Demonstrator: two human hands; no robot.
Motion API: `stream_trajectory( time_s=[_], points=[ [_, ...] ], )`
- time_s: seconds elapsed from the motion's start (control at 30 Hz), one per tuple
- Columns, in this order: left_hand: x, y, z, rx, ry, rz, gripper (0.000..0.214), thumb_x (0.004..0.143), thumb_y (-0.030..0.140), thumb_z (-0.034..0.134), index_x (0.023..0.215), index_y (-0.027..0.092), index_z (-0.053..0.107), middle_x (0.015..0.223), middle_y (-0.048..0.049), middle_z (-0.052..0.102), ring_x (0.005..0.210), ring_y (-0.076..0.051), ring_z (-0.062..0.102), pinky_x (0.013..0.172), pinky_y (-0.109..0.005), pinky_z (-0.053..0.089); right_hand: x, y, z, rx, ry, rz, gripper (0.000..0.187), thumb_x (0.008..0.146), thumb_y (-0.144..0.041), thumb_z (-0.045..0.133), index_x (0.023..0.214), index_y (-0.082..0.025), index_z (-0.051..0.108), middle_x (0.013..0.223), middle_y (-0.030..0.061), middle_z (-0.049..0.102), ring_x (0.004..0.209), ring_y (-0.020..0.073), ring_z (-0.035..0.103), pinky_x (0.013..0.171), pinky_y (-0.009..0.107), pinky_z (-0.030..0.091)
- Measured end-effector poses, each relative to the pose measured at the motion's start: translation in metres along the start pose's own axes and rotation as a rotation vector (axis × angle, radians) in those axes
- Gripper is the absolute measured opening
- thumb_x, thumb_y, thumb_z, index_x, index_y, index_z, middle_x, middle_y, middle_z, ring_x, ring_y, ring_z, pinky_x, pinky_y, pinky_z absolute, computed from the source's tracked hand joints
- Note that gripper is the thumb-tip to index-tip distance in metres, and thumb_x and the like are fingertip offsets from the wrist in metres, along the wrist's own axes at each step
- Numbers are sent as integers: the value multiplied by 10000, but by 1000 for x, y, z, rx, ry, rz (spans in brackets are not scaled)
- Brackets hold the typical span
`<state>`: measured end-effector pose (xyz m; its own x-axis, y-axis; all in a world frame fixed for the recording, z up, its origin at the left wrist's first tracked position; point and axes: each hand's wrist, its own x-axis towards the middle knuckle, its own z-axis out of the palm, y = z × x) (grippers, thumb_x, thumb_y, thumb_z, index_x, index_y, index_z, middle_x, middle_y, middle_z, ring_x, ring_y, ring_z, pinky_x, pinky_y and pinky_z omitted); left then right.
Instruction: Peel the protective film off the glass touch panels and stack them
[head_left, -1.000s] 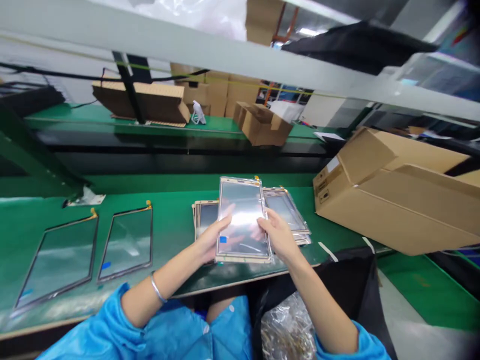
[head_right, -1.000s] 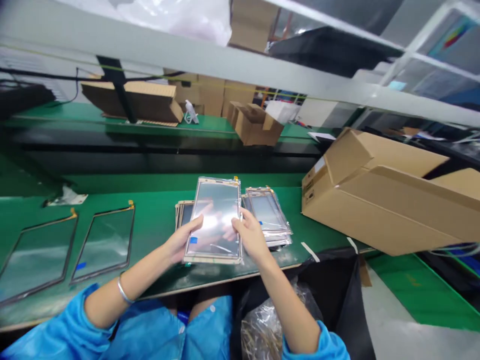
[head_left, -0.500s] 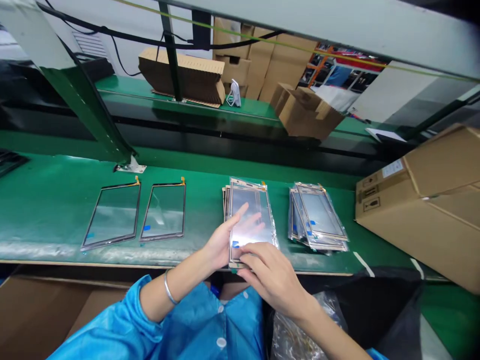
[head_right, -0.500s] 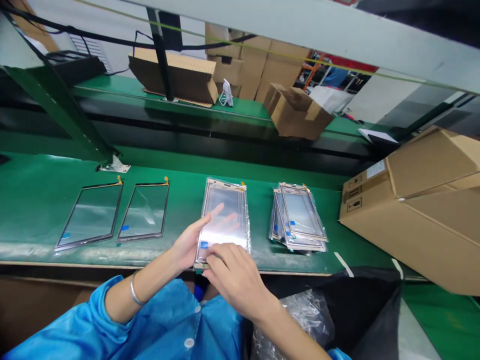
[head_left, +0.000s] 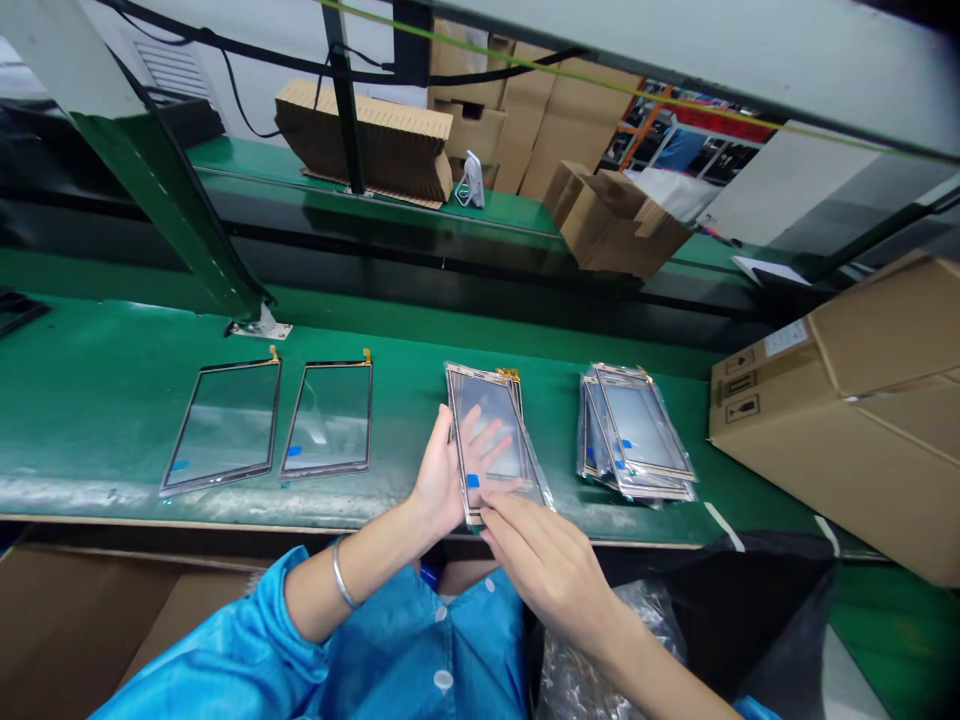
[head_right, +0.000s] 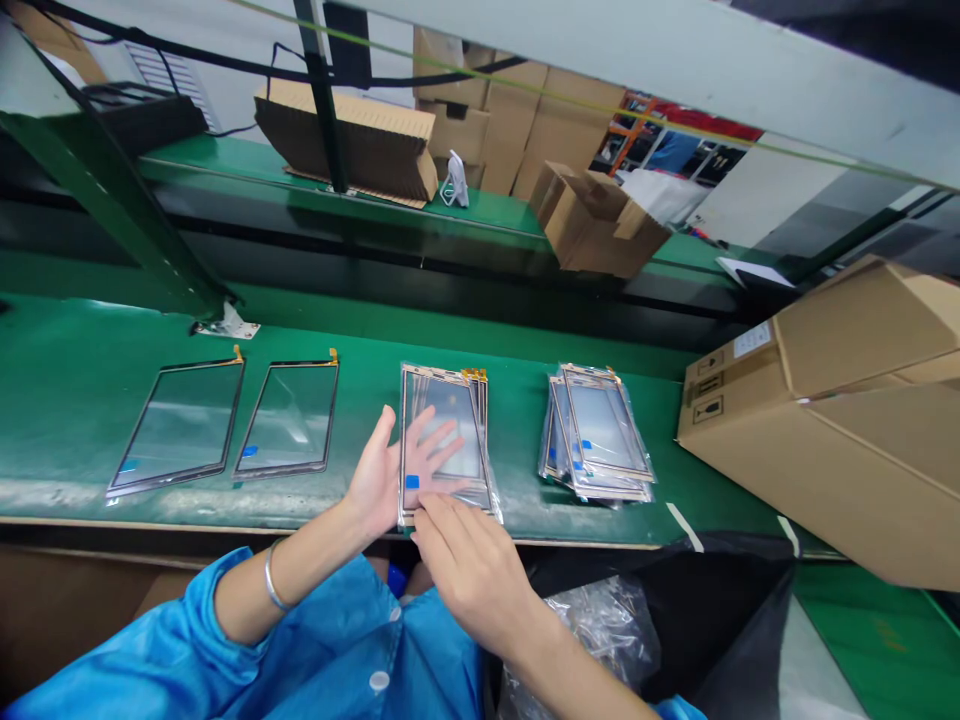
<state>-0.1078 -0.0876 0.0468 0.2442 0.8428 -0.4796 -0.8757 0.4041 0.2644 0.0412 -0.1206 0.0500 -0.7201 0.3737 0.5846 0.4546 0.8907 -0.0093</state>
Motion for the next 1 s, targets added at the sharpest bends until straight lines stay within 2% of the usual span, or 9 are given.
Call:
stream_trajectory(
  time_s=[0.37, 0.5, 0.6, 0.7, 0.77, 0.83, 0.9, 0.97, 1.0],
  points=[
    [5, -1, -1, -11, 39, 65, 599, 879, 646, 346, 1356, 289, 403, 1471, -76, 391, 1341, -262, 367, 917, -491, 489, 5, -3, 0, -108, -5, -19, 246, 878, -40, 463, 1016, -90, 661, 1010, 168, 716, 902, 246, 691, 725, 334, 566],
    [4, -1, -1, 11, 22, 60, 608, 891, 640, 325, 1376, 278, 389, 1458, -90, 412, 1322, -266, 395, 877, -468, 515, 5, 1, 3, -63, -9, -6, 224, 882, -49, 457, 991, -99, 646, 964, 164, 718, 844, 236, 692, 677, 321, 552],
    [2, -5, -5, 85, -28, 62, 576, 893, 599, 399, 1345, 248, 457, 1365, -108, 522, 1200, -254, 529, 798, -342, 548, 10, 7, 11, 248, -44, 215, 198, 903, -92, 428, 930, -152, 616, 910, 108, 709, 821, 192, 679, 694, 301, 549],
    [1, -11, -13, 257, -117, 73, 497, 818, 418, 651, 1243, 174, 568, 1206, -136, 640, 1040, -252, 633, 783, -302, 543, 16, 22, 20, 749, -1, 645, 176, 929, -210, 401, 854, -191, 558, 898, 72, 691, 768, 159, 674, 637, 283, 559],
    [0, -14, -19, 366, -194, 78, 524, 749, 243, 742, 1237, 171, 567, 1239, -142, 626, 1063, -273, 630, 844, -347, 528, 15, 46, 17, 1018, 109, 911, 142, 910, -282, 435, 831, -202, 521, 883, 64, 695, 714, 162, 679, 553, 275, 551],
    [-2, -12, -26, 442, -248, 68, 583, 743, 166, 739, 1282, 212, 525, 1323, -133, 571, 1116, -291, 607, 870, -380, 518, 2, 85, 1, 1129, 297, 1092, 116, 846, -289, 507, 769, -202, 506, 843, 62, 701, 724, 183, 691, 525, 270, 541],
    [-7, -6, -35, 512, -265, 39, 566, 771, 181, 718, 1295, 234, 510, 1322, -137, 573, 1093, -290, 625, 838, -367, 525, -24, 132, -28, 1043, 580, 1203, 158, 758, -237, 558, 625, -198, 483, 793, 77, 700, 783, 207, 698, 546, 263, 537],
    [-14, 1, -43, 592, -262, 15, 498, 789, 210, 706, 1260, 218, 543, 1249, -148, 627, 1024, -274, 663, 805, -336, 527, -54, 170, -61, 795, 937, 1304, 261, 714, -191, 547, 483, -213, 427, 685, 80, 683, 732, 203, 700, 510, 244, 504],
    [-17, 4, -46, 624, -254, 15, 469, 789, 222, 709, 1235, 210, 563, 1203, -148, 655, 987, -262, 679, 790, -319, 527, -67, 181, -74, 728, 1021, 1317, 294, 722, -175, 520, 458, -224, 400, 668, 75, 681, 736, 192, 699, 522, 239, 498]
  ],
)
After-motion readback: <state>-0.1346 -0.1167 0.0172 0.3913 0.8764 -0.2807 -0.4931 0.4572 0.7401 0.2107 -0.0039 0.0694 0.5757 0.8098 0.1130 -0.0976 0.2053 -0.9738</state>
